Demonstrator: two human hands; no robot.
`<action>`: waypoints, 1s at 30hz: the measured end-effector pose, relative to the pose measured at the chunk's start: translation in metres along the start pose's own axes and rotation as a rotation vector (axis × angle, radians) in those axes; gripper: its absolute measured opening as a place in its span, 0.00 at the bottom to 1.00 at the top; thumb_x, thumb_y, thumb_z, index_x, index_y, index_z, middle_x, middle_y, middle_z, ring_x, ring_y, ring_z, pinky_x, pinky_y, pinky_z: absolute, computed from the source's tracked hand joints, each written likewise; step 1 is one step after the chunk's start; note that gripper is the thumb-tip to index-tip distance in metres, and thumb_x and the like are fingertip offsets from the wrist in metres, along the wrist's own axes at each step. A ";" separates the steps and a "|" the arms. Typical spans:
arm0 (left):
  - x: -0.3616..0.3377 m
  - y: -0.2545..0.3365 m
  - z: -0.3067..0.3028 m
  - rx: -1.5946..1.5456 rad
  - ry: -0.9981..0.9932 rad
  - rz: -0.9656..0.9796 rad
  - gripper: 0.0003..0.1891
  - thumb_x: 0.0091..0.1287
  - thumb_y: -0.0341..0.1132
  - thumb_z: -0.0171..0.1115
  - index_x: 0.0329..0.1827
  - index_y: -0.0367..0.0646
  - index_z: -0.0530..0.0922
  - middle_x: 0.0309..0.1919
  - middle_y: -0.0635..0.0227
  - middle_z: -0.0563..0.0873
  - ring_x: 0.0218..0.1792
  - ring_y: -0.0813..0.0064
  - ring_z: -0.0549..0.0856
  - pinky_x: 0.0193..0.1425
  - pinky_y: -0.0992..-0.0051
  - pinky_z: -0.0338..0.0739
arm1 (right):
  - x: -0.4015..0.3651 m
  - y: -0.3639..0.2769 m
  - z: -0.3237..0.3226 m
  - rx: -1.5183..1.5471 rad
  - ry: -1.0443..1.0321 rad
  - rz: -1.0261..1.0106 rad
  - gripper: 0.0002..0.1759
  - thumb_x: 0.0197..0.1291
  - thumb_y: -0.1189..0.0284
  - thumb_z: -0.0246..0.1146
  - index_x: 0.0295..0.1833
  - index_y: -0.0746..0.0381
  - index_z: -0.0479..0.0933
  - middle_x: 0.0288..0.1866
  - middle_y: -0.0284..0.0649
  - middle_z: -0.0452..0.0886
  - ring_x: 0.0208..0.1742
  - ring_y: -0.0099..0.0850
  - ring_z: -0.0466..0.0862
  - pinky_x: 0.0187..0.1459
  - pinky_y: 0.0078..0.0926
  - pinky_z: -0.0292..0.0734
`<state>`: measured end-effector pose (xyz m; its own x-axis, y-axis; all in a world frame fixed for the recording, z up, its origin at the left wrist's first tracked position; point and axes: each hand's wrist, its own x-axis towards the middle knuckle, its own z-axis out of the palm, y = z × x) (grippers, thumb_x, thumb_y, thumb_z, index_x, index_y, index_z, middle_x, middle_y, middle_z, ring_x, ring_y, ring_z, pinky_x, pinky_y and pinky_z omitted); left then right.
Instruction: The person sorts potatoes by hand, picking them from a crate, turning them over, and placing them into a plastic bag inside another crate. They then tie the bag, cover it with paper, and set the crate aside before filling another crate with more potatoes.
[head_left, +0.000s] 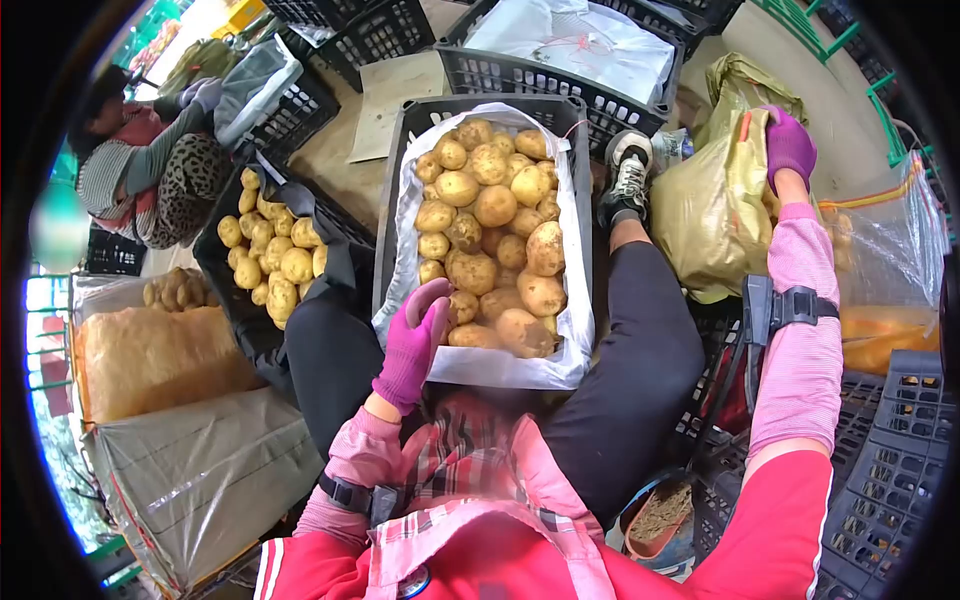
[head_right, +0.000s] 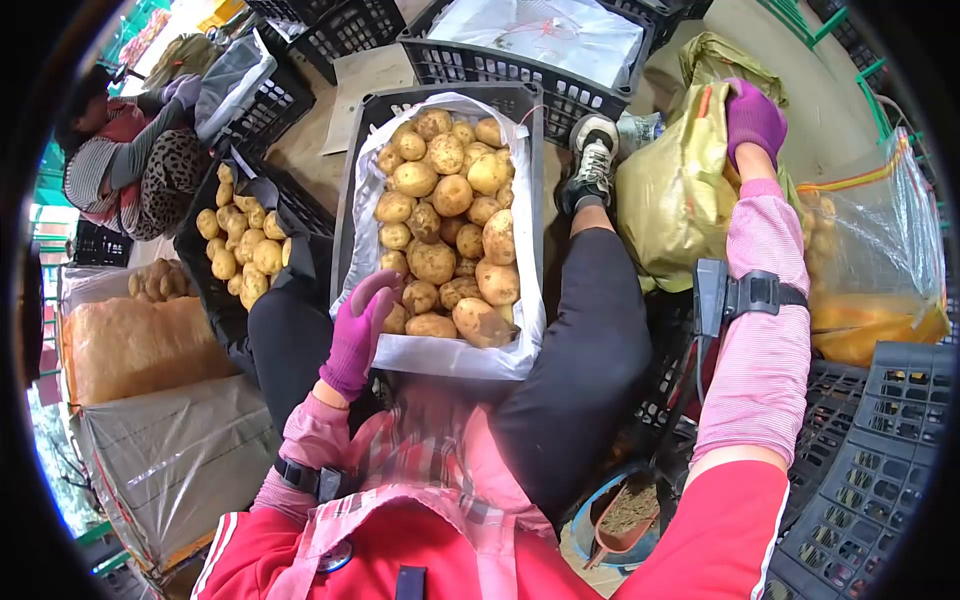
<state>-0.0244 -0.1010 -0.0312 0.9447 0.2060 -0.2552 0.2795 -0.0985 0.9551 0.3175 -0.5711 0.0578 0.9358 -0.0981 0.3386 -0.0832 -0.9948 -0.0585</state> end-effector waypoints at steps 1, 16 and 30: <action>0.004 -0.009 -0.004 0.001 0.020 -0.023 0.20 0.75 0.39 0.59 0.64 0.35 0.75 0.54 0.63 0.84 0.55 0.74 0.82 0.61 0.74 0.74 | 0.001 0.002 0.003 0.078 0.000 0.118 0.19 0.66 0.57 0.53 0.57 0.46 0.81 0.53 0.48 0.84 0.53 0.49 0.83 0.52 0.43 0.77; 0.003 0.010 -0.004 0.114 -0.187 0.008 0.20 0.74 0.36 0.60 0.64 0.34 0.74 0.57 0.61 0.82 0.58 0.74 0.80 0.64 0.74 0.74 | -0.100 -0.212 -0.019 0.667 -0.353 -0.456 0.27 0.57 0.66 0.61 0.65 0.50 0.75 0.59 0.48 0.80 0.62 0.46 0.79 0.64 0.40 0.72; 0.018 -0.007 -0.054 -0.048 -0.047 0.001 0.20 0.73 0.39 0.60 0.63 0.36 0.74 0.53 0.61 0.83 0.54 0.73 0.82 0.58 0.74 0.76 | -0.193 -0.328 0.091 0.239 -0.712 -0.571 0.41 0.43 0.68 0.76 0.68 0.55 0.72 0.65 0.46 0.76 0.60 0.45 0.79 0.59 0.40 0.76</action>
<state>-0.0188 -0.0442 -0.0343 0.9523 0.1600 -0.2600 0.2711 -0.0516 0.9612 0.1948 -0.2238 -0.0735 0.8093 0.5199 -0.2732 0.4509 -0.8481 -0.2783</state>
